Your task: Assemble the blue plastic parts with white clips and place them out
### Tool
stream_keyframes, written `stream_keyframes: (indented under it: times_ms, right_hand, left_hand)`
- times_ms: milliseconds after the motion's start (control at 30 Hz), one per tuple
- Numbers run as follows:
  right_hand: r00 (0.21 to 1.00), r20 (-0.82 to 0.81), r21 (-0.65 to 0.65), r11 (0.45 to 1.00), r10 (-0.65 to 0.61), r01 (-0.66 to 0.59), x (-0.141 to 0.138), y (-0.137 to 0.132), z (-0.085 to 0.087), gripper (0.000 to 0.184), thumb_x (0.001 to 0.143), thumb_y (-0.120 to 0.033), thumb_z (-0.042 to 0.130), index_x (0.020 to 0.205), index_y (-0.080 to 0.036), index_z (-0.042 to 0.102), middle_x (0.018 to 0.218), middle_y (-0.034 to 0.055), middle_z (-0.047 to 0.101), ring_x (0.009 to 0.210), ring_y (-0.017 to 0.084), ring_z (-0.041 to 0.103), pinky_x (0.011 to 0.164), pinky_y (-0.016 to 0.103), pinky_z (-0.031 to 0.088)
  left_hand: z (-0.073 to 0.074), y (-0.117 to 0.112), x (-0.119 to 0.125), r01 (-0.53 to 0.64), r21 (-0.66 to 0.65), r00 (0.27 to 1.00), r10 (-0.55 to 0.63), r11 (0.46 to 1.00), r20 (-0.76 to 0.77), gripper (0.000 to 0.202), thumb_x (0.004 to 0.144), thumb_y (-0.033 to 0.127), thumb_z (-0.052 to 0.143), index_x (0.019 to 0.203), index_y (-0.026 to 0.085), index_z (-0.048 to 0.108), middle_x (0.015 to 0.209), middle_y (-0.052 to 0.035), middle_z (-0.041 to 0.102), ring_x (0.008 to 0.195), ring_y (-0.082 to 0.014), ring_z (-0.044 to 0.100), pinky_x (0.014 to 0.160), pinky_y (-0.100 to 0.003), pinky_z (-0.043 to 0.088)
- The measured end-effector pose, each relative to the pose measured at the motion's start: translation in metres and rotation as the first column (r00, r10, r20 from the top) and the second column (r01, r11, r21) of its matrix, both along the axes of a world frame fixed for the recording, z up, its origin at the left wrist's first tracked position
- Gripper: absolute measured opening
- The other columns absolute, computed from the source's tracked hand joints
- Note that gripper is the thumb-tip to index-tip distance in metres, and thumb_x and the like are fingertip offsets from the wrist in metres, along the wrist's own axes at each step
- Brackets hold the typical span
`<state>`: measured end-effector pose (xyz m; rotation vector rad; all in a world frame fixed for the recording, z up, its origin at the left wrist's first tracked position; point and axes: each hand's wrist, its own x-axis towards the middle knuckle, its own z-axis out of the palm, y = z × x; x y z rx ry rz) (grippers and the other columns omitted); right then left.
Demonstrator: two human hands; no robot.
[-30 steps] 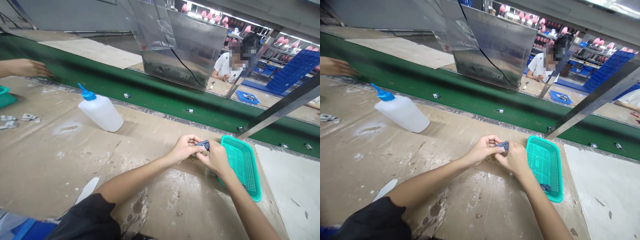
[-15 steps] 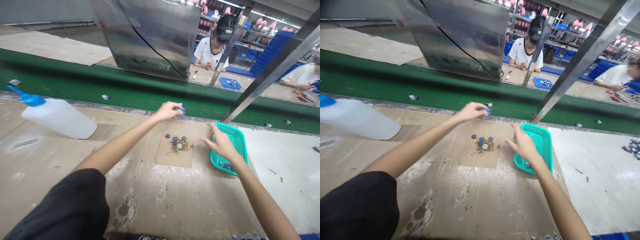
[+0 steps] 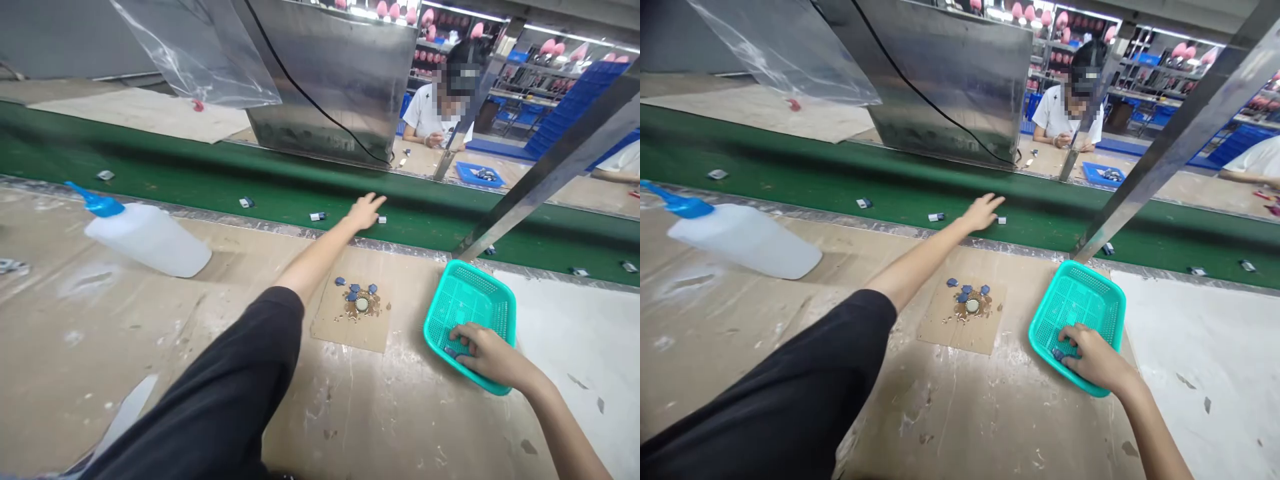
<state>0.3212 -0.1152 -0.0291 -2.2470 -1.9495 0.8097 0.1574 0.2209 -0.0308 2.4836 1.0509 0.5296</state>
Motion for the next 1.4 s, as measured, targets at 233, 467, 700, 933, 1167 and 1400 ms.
stream_keyframes:
  times_ms: [233, 467, 700, 933, 1167, 1400]
  right_hand:
    - [0.992, -0.104, 0.060, 0.996, 0.065, -0.059, -0.024, 0.003, -0.006, 0.020, 0.075, -0.020, 0.047, 0.087, -0.023, 0.063, 0.086, 0.0064, 0.056, 0.077, 0.020, 0.055, 0.072, 0.034, 0.045]
    - [0.984, -0.136, 0.075, 0.992, 0.112, -0.102, -0.029, 0.001, -0.010, 0.025, 0.077, -0.017, 0.045, 0.092, -0.023, 0.064, 0.087, 0.0068, 0.056, 0.079, 0.020, 0.056, 0.072, 0.035, 0.045]
    - [0.987, -0.081, 0.082, 0.987, 0.142, -0.135, -0.031, 0.005, -0.011, 0.018, 0.078, -0.018, 0.043, 0.081, -0.020, 0.060, 0.085, 0.0067, 0.055, 0.081, 0.020, 0.054, 0.075, 0.035, 0.044]
    - [0.995, -0.066, 0.110, 0.992, 0.075, -0.067, -0.026, 0.001, -0.011, 0.017, 0.072, -0.012, 0.045, 0.083, -0.019, 0.055, 0.079, 0.0056, 0.057, 0.073, 0.020, 0.055, 0.068, 0.035, 0.044]
    - [0.803, -0.581, 0.260, 0.904, -0.134, 0.340, -0.035, 0.032, 0.014, 0.015, 0.069, -0.032, 0.063, 0.076, -0.020, 0.058, 0.081, 0.0046, 0.056, 0.070, 0.017, 0.056, 0.059, 0.029, 0.049]
    - [0.649, -0.760, 0.214, 0.937, -0.018, 0.278, -0.088, 0.081, 0.008, 0.012, 0.070, -0.030, 0.064, 0.077, -0.022, 0.068, 0.093, 0.0076, 0.058, 0.092, 0.021, 0.054, 0.072, 0.032, 0.050]
  left_hand:
    - [-0.033, -0.003, 0.064, 0.178, -0.002, 0.973, -0.177, 0.984, -0.146, 0.025, 0.077, 0.010, 0.048, 0.098, 0.011, 0.061, 0.101, -0.0153, 0.056, 0.097, -0.0244, 0.049, 0.085, -0.033, 0.035]
    - [-0.045, 0.005, 0.016, 0.269, -0.011, 0.962, -0.269, 0.963, -0.052, 0.029, 0.076, 0.014, 0.051, 0.104, 0.012, 0.059, 0.111, -0.0121, 0.054, 0.104, -0.0206, 0.047, 0.092, -0.028, 0.030]
    - [-0.027, -0.011, -0.027, 0.185, -0.002, 0.971, -0.182, 0.983, 0.155, 0.023, 0.074, 0.013, 0.052, 0.095, 0.016, 0.059, 0.099, -0.0075, 0.060, 0.096, -0.0196, 0.052, 0.088, -0.030, 0.035]
    - [-0.019, -0.066, -0.098, 0.285, -0.574, 0.699, 0.243, 0.768, 0.672, 0.031, 0.057, 0.014, 0.068, 0.078, 0.015, 0.044, 0.094, -0.0073, 0.062, 0.083, -0.0134, 0.058, 0.079, -0.030, 0.042]
    - [-0.020, -0.097, -0.131, 0.381, -0.777, 0.583, 0.521, 0.501, 0.623, 0.032, 0.055, 0.019, 0.074, 0.062, 0.013, 0.043, 0.078, -0.0018, 0.062, 0.074, -0.0111, 0.059, 0.076, -0.027, 0.041]
    - [-0.013, -0.103, -0.137, 0.591, -0.778, 0.490, 0.671, 0.212, 0.556, 0.015, 0.071, 0.015, 0.063, 0.081, 0.013, 0.052, 0.080, -0.0055, 0.064, 0.072, -0.0119, 0.062, 0.063, -0.020, 0.041]
